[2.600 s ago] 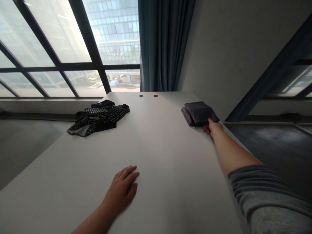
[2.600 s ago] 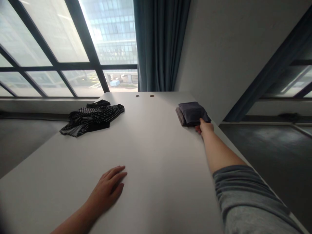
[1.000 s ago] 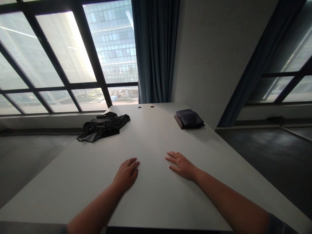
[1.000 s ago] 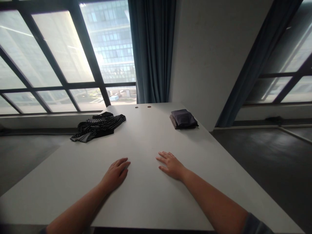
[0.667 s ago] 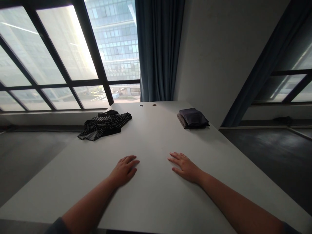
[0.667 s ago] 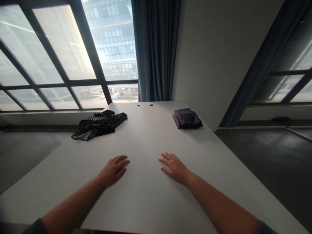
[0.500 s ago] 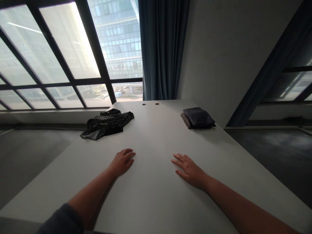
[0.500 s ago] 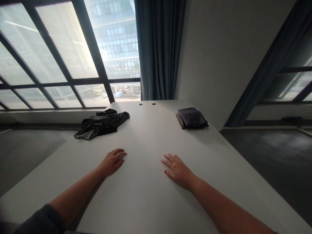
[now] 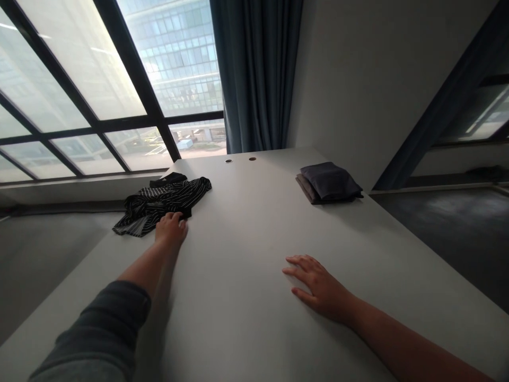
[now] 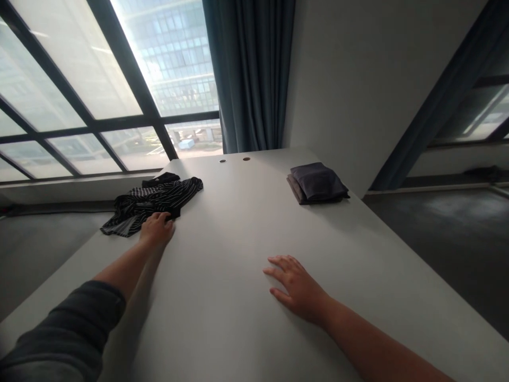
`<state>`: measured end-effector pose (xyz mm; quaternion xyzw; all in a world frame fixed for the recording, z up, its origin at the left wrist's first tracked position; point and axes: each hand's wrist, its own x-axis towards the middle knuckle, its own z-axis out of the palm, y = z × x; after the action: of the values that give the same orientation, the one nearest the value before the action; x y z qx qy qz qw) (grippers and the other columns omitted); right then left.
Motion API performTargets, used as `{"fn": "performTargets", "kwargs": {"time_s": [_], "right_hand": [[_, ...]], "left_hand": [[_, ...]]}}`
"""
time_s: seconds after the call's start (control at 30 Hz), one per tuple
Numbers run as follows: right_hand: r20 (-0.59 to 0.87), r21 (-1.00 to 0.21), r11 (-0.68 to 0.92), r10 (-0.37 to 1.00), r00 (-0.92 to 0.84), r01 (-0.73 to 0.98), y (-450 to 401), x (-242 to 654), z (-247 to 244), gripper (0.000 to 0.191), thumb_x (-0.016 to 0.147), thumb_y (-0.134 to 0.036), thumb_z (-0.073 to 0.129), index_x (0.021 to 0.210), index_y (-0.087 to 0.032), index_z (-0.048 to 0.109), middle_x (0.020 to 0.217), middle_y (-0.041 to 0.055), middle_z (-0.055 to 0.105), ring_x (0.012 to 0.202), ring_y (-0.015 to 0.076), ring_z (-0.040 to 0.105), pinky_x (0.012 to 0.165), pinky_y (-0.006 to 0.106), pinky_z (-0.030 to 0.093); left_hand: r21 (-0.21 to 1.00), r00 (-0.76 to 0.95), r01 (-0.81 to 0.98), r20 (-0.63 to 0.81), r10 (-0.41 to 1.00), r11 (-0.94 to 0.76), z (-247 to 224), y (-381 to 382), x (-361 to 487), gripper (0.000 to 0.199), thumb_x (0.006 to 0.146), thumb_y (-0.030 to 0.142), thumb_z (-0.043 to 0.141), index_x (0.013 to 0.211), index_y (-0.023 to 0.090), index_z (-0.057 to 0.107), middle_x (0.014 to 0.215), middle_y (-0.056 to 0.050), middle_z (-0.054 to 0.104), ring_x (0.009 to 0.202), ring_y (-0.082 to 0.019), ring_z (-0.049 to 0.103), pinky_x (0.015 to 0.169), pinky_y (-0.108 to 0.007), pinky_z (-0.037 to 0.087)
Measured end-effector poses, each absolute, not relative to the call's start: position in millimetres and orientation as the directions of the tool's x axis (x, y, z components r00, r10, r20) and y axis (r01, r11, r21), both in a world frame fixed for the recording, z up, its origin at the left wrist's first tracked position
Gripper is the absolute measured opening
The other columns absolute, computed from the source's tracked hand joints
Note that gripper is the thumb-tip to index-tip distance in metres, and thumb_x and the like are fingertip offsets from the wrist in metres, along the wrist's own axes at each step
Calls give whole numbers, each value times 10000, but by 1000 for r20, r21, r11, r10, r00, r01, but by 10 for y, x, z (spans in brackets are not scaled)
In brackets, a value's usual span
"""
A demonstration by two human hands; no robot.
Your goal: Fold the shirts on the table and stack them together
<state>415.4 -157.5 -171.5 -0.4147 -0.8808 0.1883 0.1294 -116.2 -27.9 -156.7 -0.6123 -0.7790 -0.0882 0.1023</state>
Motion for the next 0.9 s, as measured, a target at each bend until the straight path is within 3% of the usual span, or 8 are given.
{"fn": "performTargets", "kwargs": {"time_s": [0.17, 0.3, 0.4, 0.53, 0.63, 0.8, 0.9], "right_hand": [[81, -458, 577, 784, -615, 676, -1549, 4169, -1713, 447, 948, -360, 639, 1390, -319, 691, 1556, 98, 555, 1459, 332, 482, 1257, 611, 296], [68, -456, 561, 796, -602, 690, -1563, 4138, -1686, 445, 934, -327, 641, 1375, -310, 700, 1545, 100, 563, 1443, 331, 495, 1252, 611, 298], [80, -452, 556, 804, -589, 698, -1580, 4115, -1660, 440, 929, -315, 638, 1364, -306, 704, 1537, 98, 570, 1440, 324, 493, 1251, 592, 304], [84, -452, 554, 807, -585, 699, -1589, 4111, -1641, 431, 929, -307, 635, 1354, -299, 708, 1522, 101, 582, 1427, 320, 505, 1248, 588, 308], [85, -445, 556, 807, -584, 703, -1588, 4108, -1642, 420, 937, -309, 625, 1348, -292, 709, 1518, 105, 584, 1425, 316, 507, 1249, 586, 308], [104, -418, 576, 799, -593, 702, -1594, 4089, -1655, 428, 945, -306, 616, 1364, -272, 698, 1514, 116, 584, 1427, 311, 500, 1252, 577, 308], [115, -410, 588, 792, -599, 698, -1598, 4086, -1658, 427, 943, -299, 617, 1361, -262, 699, 1512, 118, 584, 1422, 314, 502, 1254, 581, 305]], "left_hand": [[-27, -427, 898, 191, 884, 440, -1373, 246, -1442, 639, 968, 493, 502, 1577, 303, 460, 1477, -223, 510, 1301, -437, 542, 1035, -559, 438], [65, -596, 802, 27, 802, 594, -1314, 524, -1422, 606, 903, 541, 583, 1444, 270, 602, 1432, -252, 528, 1269, -475, 555, 983, -598, 457], [152, -621, 778, 38, 783, 609, -1248, 597, -1335, 511, 924, 505, 556, 1337, 224, 667, 1357, -251, 575, 1224, -468, 573, 960, -617, 465], [249, -482, 868, 222, 847, 429, -1086, 488, -993, 440, 1005, 448, 448, 1313, 222, 666, 1336, -196, 597, 1189, -382, 601, 975, -519, 487], [174, -273, 959, 360, 892, 223, -956, 236, -507, 357, 1004, 414, 481, 1226, 240, 700, 1324, -148, 613, 1211, -344, 586, 982, -453, 477], [-53, -18, 998, 298, 954, 36, -929, -466, 385, 253, 978, 349, 533, 1049, 250, 755, 1163, -123, 678, 1142, -355, 579, 929, -480, 433], [-44, 4, 999, 263, 965, 8, -1068, -913, 758, 227, 968, 305, 551, 974, 248, 771, 1132, -134, 670, 1123, -352, 568, 905, -481, 413]]}}
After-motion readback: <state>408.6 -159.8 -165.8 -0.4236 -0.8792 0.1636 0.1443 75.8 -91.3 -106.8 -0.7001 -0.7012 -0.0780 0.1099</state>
